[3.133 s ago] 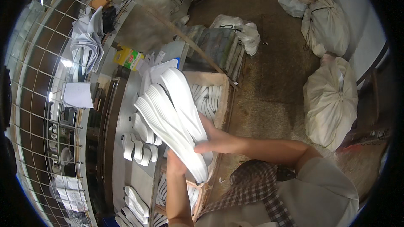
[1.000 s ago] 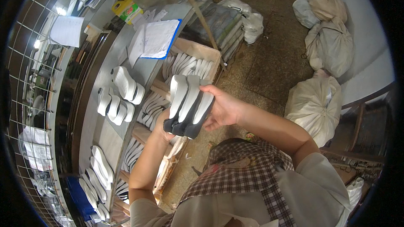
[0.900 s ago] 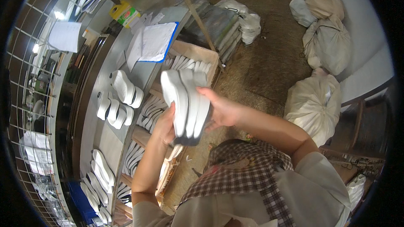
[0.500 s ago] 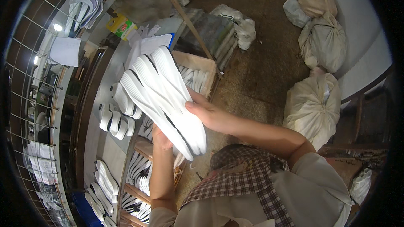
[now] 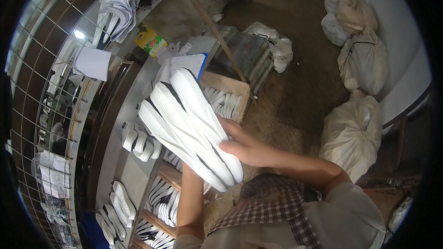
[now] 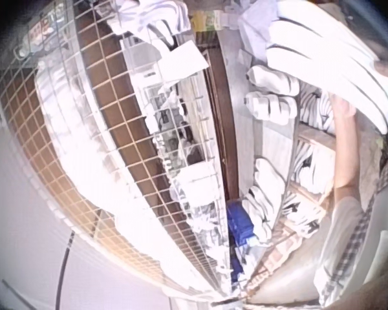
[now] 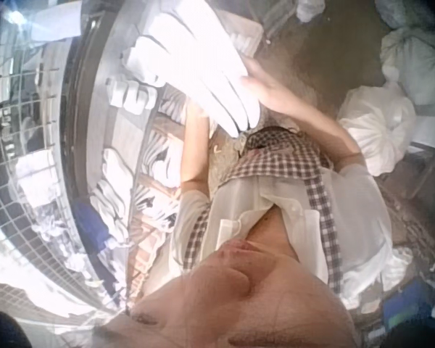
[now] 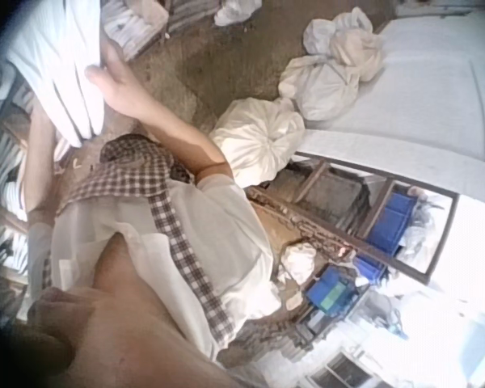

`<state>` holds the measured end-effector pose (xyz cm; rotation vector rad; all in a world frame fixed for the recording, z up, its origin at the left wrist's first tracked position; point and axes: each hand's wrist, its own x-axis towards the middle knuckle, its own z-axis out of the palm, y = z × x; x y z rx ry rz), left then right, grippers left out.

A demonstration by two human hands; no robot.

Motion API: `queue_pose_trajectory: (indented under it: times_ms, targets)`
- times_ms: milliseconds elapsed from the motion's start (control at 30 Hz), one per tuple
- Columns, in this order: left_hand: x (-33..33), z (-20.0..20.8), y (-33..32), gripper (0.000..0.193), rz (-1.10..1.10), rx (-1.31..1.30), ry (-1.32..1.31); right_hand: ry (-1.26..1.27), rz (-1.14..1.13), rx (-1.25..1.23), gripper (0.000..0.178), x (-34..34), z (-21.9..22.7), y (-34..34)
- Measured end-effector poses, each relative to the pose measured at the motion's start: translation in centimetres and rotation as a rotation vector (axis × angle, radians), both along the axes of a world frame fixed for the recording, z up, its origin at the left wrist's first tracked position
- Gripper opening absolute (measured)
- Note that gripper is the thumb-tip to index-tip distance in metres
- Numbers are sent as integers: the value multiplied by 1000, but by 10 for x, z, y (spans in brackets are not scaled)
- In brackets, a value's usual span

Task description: The person picks up white slippers from a shelf, inspects them, and uses a brush to clean the soles and uppers. The person places the cleaned slippers back on the shelf and repeats the process with additional slippers.

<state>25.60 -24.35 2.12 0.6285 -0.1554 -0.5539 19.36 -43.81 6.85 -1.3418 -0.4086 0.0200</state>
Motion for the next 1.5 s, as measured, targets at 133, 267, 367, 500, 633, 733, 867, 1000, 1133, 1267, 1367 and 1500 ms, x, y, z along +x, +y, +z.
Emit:
queue_pose_trajectory:
  times_ms: [133, 267, 367, 500, 633, 733, 867, 1000, 1133, 1267, 1367, 1500]
  targets:
    - [-1, 5, -4, 49, -4, -22, -4, -90, -15, -52, 66, -1, -7, -1]
    - [-2, 9, -4, 49, 113, 170, -97, -160, -37, -55, 67, -1, -16, -4]
    - [-1, 6, -1, 47, 51, 23, -44, -147, -1, -89, 67, 2, -22, -10]
    - [-1, -7, 9, 48, 137, 215, -65, -169, 73, -102, 68, 10, -27, -21]
    - [-2, -28, 23, 52, 218, 415, -160, -33, 176, -9, 67, 18, -30, -30]
    - [6, -41, 38, 53, 218, 755, -430, 77, 222, 30, 64, 24, -35, -35]
    - [14, -56, 46, 52, 243, 808, -647, 123, 243, 66, 57, 30, -43, -37]
    - [10, -56, 43, 44, 353, 719, -613, 62, 222, 91, 55, 36, -50, -36]
    - [4, -37, 34, 43, 303, 610, -445, 92, 231, 105, 57, 39, -54, -36]
    - [4, -11, 16, 41, 282, 406, -284, 45, 202, 34, 57, 43, -53, -34]
    - [0, 5, -5, 40, 273, 257, -135, -161, 32, -125, 57, 49, -48, -33]
    - [-22, 20, -22, 39, 233, 168, 79, -411, 57, 21, 48, 64, -35, -35]
